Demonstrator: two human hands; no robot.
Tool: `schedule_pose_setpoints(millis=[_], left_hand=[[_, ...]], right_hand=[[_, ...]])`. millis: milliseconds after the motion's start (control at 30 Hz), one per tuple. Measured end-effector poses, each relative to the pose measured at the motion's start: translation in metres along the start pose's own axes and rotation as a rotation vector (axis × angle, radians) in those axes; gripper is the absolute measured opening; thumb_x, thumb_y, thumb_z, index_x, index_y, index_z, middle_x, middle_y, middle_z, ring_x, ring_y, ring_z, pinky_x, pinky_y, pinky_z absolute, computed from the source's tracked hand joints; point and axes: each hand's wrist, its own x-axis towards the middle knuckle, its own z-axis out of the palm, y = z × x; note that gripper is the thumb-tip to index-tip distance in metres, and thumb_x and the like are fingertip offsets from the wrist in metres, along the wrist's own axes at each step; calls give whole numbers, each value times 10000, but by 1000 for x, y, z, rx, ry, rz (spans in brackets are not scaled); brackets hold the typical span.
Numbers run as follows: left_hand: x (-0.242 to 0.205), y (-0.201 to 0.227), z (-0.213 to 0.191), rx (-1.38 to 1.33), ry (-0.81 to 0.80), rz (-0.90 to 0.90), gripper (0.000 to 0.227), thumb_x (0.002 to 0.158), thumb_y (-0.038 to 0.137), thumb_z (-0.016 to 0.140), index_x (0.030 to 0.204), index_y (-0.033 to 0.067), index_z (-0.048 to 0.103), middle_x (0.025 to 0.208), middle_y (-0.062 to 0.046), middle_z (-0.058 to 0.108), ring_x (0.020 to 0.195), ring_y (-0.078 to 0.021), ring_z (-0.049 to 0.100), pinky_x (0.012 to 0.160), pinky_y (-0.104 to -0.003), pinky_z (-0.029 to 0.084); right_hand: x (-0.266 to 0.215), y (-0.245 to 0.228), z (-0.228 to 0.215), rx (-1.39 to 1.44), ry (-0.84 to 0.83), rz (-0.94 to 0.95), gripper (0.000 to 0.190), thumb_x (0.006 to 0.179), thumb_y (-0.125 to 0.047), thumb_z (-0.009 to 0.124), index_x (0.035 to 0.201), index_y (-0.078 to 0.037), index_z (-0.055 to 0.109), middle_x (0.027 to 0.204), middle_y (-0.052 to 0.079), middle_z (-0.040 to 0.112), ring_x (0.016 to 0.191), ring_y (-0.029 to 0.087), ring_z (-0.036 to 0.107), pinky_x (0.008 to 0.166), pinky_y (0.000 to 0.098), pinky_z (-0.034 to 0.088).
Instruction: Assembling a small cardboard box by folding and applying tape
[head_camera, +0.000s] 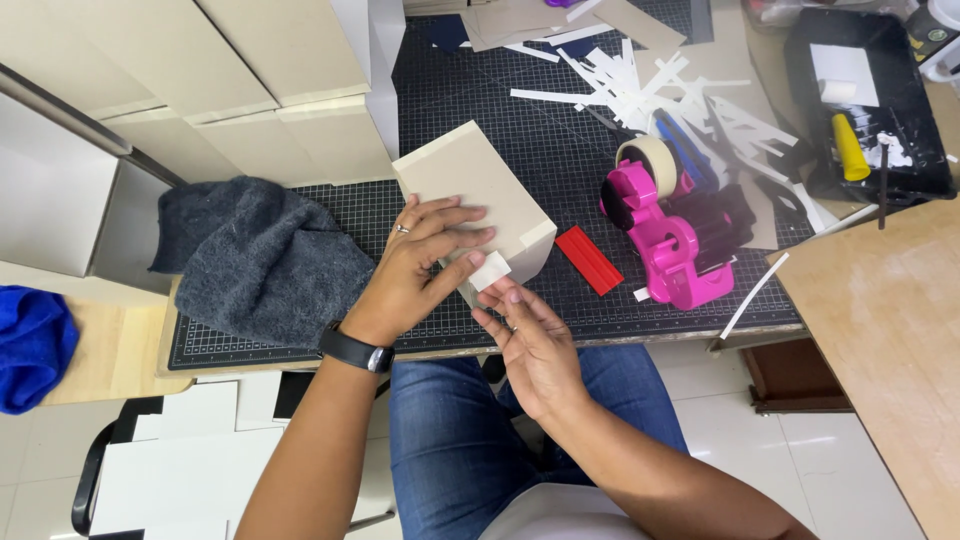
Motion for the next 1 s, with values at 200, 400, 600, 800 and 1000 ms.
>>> schedule_pose_setpoints(millis=[200, 400, 600, 800, 1000], left_hand=[[0, -4, 2, 31, 11, 10, 240, 952, 255, 745, 1178, 183, 783, 1319, -34, 688, 1383, -316, 486, 1235, -607, 116], [3, 6, 2, 43, 40, -22, 219, 916, 205, 777, 1132, 180, 792, 1270, -35, 706, 1347, -316, 513, 1228, -611, 153], [11, -1, 16, 113, 97, -92, 198, 841, 223, 851, 1031, 185, 812, 1136, -36, 730, 1241, -316, 566, 1194, -641, 216], [7, 0, 15, 77, 121, -64, 221, 844, 231, 852, 1055, 183, 805, 1177, -55, 728, 1275, -337, 545, 1207, -633, 190], [4, 2, 10, 32, 95, -50, 266, 831, 216, 859, 1090, 187, 803, 1237, -51, 726, 1333, -335, 526, 1232, -618, 153]], right_hand=[[0, 1, 0, 9, -10, -5, 371, 1014, -151, 598, 1351, 0, 635, 1206, 161, 690, 1191, 263, 601, 1129, 511, 486], [-2, 0, 2, 14, -7, -3, 371, 1013, -155, 597, 1351, -5, 637, 1219, 166, 697, 1193, 266, 609, 1125, 515, 490], [-4, -2, 7, 13, 38, 11, 338, 1001, -150, 618, 1300, -2, 668, 1169, 157, 714, 1132, 250, 633, 1087, 519, 514], [6, 3, 4, -31, 89, 17, 254, 971, -136, 675, 1199, -25, 698, 1088, 130, 722, 1022, 230, 659, 990, 494, 570], [11, 3, 19, -109, 162, -15, 148, 962, -175, 726, 1043, -63, 674, 918, 34, 657, 894, 158, 633, 899, 412, 595]])
